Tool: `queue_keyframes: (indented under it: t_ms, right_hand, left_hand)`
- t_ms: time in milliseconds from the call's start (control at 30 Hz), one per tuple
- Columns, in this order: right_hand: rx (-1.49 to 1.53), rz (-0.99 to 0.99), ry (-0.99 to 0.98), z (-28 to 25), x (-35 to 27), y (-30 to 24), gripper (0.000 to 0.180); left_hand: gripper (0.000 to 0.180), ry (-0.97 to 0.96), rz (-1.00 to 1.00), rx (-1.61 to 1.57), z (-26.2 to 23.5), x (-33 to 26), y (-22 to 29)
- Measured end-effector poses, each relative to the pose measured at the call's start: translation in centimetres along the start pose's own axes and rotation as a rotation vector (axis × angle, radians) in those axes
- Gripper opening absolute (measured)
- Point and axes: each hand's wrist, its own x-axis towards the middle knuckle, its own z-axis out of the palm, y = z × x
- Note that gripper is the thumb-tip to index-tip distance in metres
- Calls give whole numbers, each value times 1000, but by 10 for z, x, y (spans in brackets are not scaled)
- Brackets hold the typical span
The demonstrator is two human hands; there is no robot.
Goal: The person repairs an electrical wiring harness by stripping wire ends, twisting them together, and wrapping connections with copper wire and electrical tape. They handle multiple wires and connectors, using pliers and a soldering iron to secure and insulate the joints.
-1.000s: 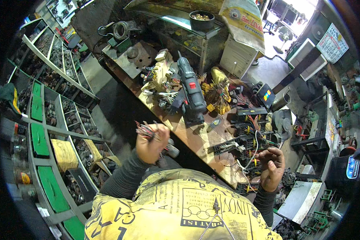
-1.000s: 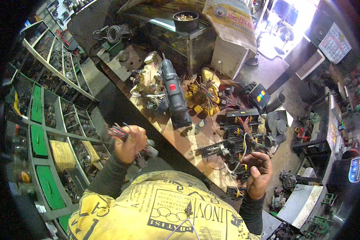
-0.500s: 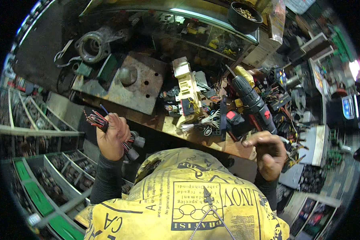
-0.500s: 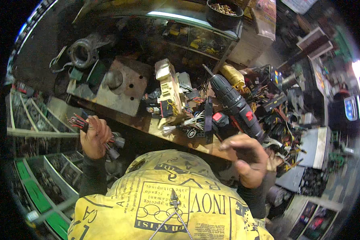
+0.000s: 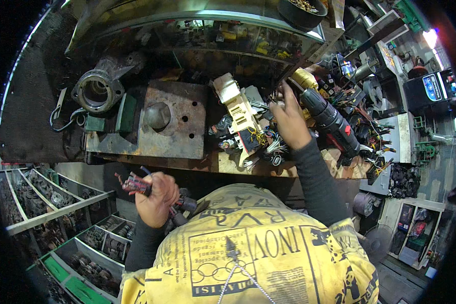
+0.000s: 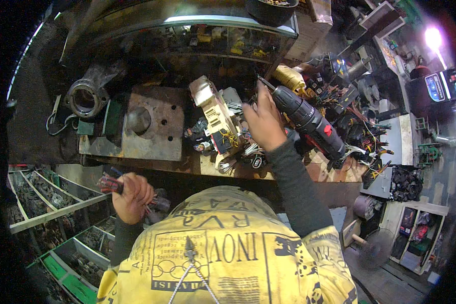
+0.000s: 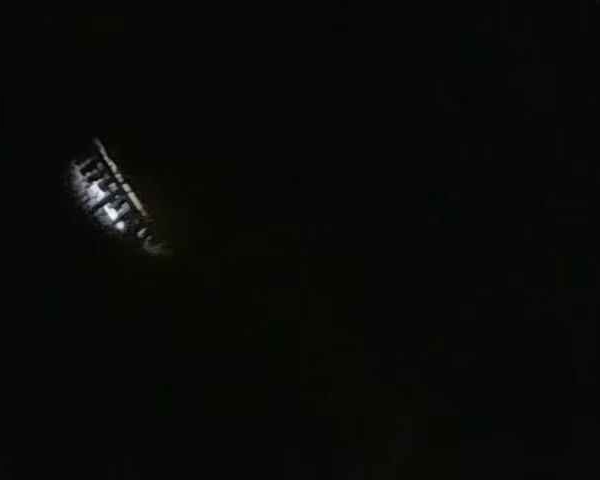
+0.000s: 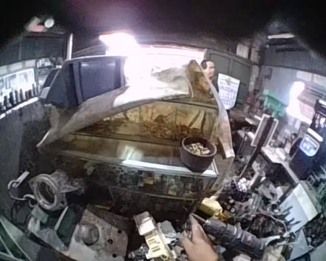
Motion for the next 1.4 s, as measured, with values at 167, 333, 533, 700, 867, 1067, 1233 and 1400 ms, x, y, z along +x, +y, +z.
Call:
queue_keyframes:
  t_ms: [167, 333, 533, 700, 867, 1067, 1233, 1400]
  right_hand:
    - [57, 333, -58, 14, 57, -5, 70]
    - [-166, 331, -1, 23, 70, -5, 73]
    - [-139, 154, 69, 15, 71, 15, 63]
    - [7, 116, 158, 20, 60, 46, 56]
    - [-252, 124, 300, 29, 52, 73, 43]
    - [-439, 237, 30, 33, 76, 77, 42]
    - [-428, 323, 22, 26, 79, 76, 46]
    - [-264, 172, 172, 22, 62, 78, 43]
  left_hand:
    - [47, -24, 30, 23, -31, -23, 14]
    - [47, 97, 46, -4, -39, -35, 18]
    - [48, 131, 7, 14, -37, -21, 18]
    - [48, 0, -9, 23, -33, -4, 15]
    - [48, -76, 36, 62, -34, 3, 14]
    - [49, 8, 46, 38, -40, -7, 14]
    - [48, 11, 47, 36, -50, -14, 14]
    - [47, 0, 45, 33, -56, -17, 14]
